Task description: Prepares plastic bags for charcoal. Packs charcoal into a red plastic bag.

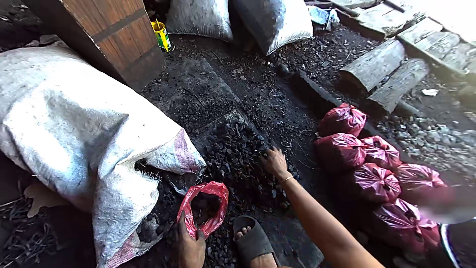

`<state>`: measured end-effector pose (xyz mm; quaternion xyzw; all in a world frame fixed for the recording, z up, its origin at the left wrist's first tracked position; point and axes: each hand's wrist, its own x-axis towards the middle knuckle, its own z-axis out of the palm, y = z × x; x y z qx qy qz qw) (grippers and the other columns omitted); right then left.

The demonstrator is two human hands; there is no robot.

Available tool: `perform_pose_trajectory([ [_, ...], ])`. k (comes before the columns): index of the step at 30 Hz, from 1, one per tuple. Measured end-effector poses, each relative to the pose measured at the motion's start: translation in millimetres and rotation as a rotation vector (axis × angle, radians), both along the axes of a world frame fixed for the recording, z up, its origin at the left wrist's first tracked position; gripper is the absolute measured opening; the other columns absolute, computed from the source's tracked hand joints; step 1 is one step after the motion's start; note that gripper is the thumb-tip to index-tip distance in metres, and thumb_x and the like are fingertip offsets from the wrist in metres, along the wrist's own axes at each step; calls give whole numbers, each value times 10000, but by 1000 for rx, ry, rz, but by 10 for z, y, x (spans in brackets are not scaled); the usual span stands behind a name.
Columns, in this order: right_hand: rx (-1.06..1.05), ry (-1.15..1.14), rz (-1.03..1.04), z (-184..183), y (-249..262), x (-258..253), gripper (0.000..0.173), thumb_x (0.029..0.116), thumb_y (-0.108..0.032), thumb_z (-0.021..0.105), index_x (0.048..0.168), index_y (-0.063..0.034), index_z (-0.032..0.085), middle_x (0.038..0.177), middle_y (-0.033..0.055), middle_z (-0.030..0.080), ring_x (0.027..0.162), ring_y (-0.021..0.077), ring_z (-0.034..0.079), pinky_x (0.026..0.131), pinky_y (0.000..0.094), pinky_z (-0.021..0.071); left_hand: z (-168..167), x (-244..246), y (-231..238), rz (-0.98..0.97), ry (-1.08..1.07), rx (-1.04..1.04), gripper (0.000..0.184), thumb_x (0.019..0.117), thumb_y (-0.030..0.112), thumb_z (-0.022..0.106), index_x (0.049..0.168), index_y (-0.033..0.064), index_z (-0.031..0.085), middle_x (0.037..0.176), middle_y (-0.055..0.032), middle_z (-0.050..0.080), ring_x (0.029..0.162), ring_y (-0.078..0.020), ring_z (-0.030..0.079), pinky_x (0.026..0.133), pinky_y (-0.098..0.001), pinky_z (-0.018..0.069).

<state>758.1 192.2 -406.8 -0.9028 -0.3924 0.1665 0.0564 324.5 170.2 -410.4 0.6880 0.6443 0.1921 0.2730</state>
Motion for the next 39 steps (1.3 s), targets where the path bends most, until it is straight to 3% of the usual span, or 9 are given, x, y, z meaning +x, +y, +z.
perform_pose_trajectory([
  [4, -92, -102, 78, -169, 86, 139, 495, 869, -541, 685, 1234, -208, 725, 1415, 166, 596, 1378, 463, 459, 1071, 730, 359, 66, 52, -38, 35, -26, -14, 870, 750, 120, 741, 1551, 80, 402, 1467, -238, 513, 1334, -403, 525, 1080, -561, 461],
  [15, 231, -163, 52, -331, -42, 141, 321, 928, -580, 613, 1136, -391, 768, 1400, -4, 631, 1352, 348, 500, 1081, 679, 345, 242, 89, 59, 49, -9, -41, 809, 762, 89, 730, 1519, 61, 442, 1450, -230, 530, 1324, -379, 536, 1079, -537, 466],
  [17, 363, -113, 67, -178, -69, 45, 307, 946, -524, 633, 1161, -351, 770, 1360, 17, 654, 1308, 315, 546, 1074, 618, 400, 267, 76, 72, 57, -26, -36, 810, 763, 80, 728, 1519, 57, 438, 1446, -231, 532, 1324, -385, 533, 1080, -544, 462],
  [20, 560, 218, 206, 145, -88, -451, 221, 962, -347, 684, 1160, -287, 762, 1177, -69, 728, 1114, 92, 671, 989, 370, 575, 244, 89, 102, 56, -23, -28, 827, 765, 102, 734, 1530, 63, 425, 1464, -231, 518, 1337, -381, 526, 1092, -552, 453],
  [23, 559, 561, 516, 238, -56, -1268, 200, 966, -269, 699, 1155, -241, 759, 1114, -86, 737, 1026, 43, 689, 951, 319, 601, 247, 132, 138, 50, -2, -8, 827, 763, 101, 736, 1528, 65, 427, 1471, -236, 509, 1335, -391, 526, 1088, -557, 456],
  [28, 237, 472, 780, 16, 232, -2381, 280, 974, -388, 638, 1184, -224, 724, 1193, 31, 713, 1091, 218, 692, 931, 494, 578, 287, 129, 139, 54, 18, -21, 862, 751, 96, 740, 1543, 69, 402, 1486, -237, 494, 1351, -392, 512, 1088, -545, 459],
  [33, 169, 332, 895, -364, 326, -2755, 320, 1013, -366, 573, 1281, -237, 690, 1372, 55, 633, 1318, 355, 546, 980, 599, 524, 327, 118, 118, 46, 41, -23, 837, 758, 85, 745, 1529, 55, 423, 1478, -246, 499, 1354, -400, 506, 1104, -546, 445],
  [36, 274, 345, 901, -188, 157, -2663, 358, 1019, -395, 565, 1346, -288, 661, 1351, -7, 649, 1294, 275, 561, 1020, 526, 499, 296, 122, 110, 24, 37, -2, 856, 751, 85, 753, 1537, 59, 417, 1480, -249, 496, 1341, -403, 520, 1082, -561, 461],
  [39, 481, 305, 703, 120, 14, -2159, 277, 980, -358, 644, 1241, -319, 728, 1251, -60, 703, 1216, 175, 616, 1036, 438, 523, 263, 131, 107, 5, 31, 4, 875, 754, 115, 753, 1553, 76, 399, 1489, -251, 486, 1340, -407, 519, 1077, -570, 462],
])
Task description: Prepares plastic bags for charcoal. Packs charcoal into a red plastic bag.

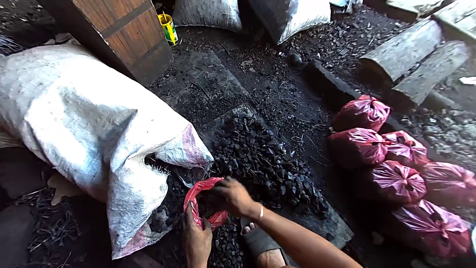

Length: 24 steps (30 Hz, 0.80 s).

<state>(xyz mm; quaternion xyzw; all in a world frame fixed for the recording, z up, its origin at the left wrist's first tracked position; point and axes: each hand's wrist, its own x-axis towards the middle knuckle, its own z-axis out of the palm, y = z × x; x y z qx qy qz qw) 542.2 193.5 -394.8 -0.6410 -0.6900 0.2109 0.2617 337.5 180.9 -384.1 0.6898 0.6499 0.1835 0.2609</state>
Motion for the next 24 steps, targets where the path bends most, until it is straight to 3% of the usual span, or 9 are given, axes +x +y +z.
perform_pose_trajectory([
  [3, -82, -85, -372, 114, 12, 945, 244, 971, -345, 640, 1158, -248, 763, 1204, 1, 719, 1185, 207, 640, 1020, 460, 538, 21, 4, 14, 3, -7, -24, 873, 768, 105, 760, 1559, 84, 391, 1485, -254, 491, 1335, -424, 523, 1068, -579, 467],
  [6, -234, -220, -640, -20, 168, 1895, 328, 979, -375, 607, 1230, -207, 734, 1304, 105, 680, 1255, 332, 606, 1063, 555, 494, 2, -31, 12, -15, -17, -4, 864, 766, 110, 748, 1553, 65, 394, 1473, -254, 505, 1334, -422, 523, 1084, -581, 450],
  [8, -357, -265, -719, -154, 280, 2324, 433, 961, -399, 614, 1351, -220, 669, 1415, 156, 608, 1329, 410, 538, 1074, 635, 446, -14, -45, 7, -13, -23, 5, 863, 756, 114, 749, 1545, 57, 404, 1463, -256, 512, 1334, -424, 520, 1094, -577, 440],
  [10, -460, -276, -725, -342, 376, 2609, 511, 963, -440, 606, 1430, -231, 609, 1471, 152, 568, 1370, 426, 494, 1078, 680, 407, -14, -45, 8, -6, -16, 4, 867, 747, 115, 751, 1541, 56, 409, 1460, -246, 519, 1336, -418, 518, 1094, -567, 442],
  [13, -418, -247, -750, -705, 398, 2843, 427, 941, -477, 637, 1296, -248, 700, 1340, 102, 673, 1317, 367, 565, 1105, 644, 414, 12, -2, 12, 9, 3, -20, 878, 754, 114, 755, 1555, 82, 397, 1467, -219, 520, 1333, -389, 527, 1086, -544, 458],
  [17, -243, -178, -810, -530, 340, 2605, 408, 954, -450, 660, 1243, -169, 726, 1327, 155, 666, 1316, 397, 551, 1131, 620, 396, 42, -26, 7, 22, 20, -34, 875, 755, 107, 758, 1557, 99, 406, 1479, -212, 515, 1344, -385, 521, 1090, -543, 455],
  [20, -49, -6, -748, -179, 245, 2031, 404, 963, -395, 673, 1244, -107, 710, 1224, 114, 707, 1174, 257, 655, 1068, 475, 512, 23, -72, -4, 12, -12, -3, 863, 736, 103, 761, 1531, 66, 429, 1462, -226, 522, 1341, -394, 516, 1104, -546, 440],
  [22, 36, 174, -564, -75, 100, 1457, 337, 957, -342, 702, 1218, -130, 720, 1145, 22, 738, 1070, 129, 696, 993, 377, 582, -4, -80, -29, 4, -24, 8, 866, 735, 116, 751, 1535, 70, 423, 1473, -224, 511, 1354, -386, 504, 1117, -539, 428],
  [24, 45, 275, -285, -53, -11, 816, 273, 938, -311, 733, 1162, -155, 743, 1117, -18, 737, 1041, 93, 693, 967, 357, 595, -13, -88, -32, 2, -25, 20, 853, 733, 122, 742, 1525, 61, 431, 1462, -228, 517, 1346, -387, 509, 1110, -542, 433],
])
